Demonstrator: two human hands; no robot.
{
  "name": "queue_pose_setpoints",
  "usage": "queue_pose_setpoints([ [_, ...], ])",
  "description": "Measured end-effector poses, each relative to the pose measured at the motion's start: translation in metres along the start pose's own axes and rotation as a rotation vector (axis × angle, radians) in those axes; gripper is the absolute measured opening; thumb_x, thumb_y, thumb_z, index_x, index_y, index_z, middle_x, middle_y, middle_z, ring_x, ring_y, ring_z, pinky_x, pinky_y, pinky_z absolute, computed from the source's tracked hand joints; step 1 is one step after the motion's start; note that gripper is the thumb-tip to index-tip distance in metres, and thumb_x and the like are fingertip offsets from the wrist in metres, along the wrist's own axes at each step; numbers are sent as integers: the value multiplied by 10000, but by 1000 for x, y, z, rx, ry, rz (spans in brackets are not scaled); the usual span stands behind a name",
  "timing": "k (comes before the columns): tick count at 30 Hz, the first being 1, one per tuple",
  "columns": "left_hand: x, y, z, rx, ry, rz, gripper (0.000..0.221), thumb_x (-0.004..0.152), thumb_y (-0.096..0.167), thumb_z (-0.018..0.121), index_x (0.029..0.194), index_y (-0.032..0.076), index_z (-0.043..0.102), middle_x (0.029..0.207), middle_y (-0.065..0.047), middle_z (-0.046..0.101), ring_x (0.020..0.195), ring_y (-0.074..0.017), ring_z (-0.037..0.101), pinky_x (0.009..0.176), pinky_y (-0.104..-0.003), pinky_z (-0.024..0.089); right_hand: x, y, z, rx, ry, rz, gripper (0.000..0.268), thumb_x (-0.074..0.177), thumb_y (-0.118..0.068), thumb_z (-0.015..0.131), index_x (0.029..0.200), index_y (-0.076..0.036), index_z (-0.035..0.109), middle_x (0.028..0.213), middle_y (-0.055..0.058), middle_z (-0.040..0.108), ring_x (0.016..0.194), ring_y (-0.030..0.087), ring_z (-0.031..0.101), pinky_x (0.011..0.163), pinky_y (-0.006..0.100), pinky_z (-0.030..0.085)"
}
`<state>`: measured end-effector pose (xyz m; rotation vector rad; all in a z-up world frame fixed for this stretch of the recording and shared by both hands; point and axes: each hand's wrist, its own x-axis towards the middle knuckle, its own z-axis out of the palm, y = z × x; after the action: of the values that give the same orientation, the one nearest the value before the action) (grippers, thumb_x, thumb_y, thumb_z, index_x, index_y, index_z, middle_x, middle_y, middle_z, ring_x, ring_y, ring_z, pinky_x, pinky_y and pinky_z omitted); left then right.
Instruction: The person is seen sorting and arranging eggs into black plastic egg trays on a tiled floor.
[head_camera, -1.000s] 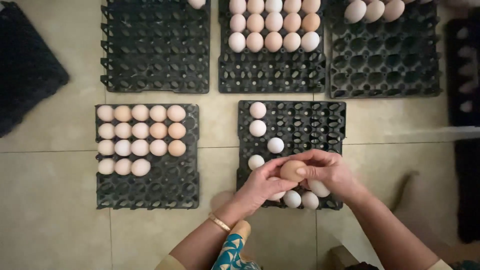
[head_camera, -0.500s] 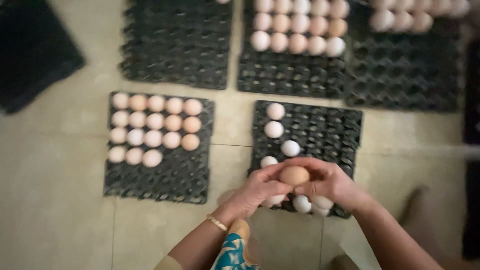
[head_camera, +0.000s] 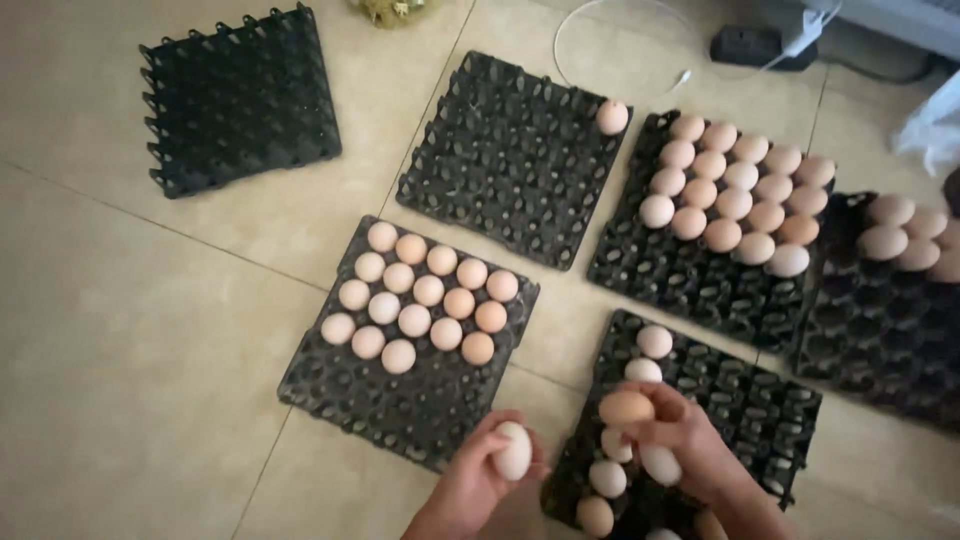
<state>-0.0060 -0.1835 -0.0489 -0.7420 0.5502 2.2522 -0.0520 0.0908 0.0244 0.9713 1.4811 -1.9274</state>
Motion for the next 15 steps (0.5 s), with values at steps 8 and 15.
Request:
queue_pose_setpoints([
  [8,21,42,-15,-109,194,92,393,977,196,468,1350,104,554,1118,-200,656,826,-344,665,577,-400,535,197,-75,23,-969,195,-840,527,741,-152,841,1241,-103,681,1085,56,723,877,220,667,793,351,547],
  [15,19,63,-19,-214,43,249,526,1053,429,440,1382,42,576,1252,-198,645,1030,-364,657,748,-455,583,258,-79,41,-987,138,-973,485,880,-51,735,1334,20,578,1185,203,603,948,336,578,812,448,494],
])
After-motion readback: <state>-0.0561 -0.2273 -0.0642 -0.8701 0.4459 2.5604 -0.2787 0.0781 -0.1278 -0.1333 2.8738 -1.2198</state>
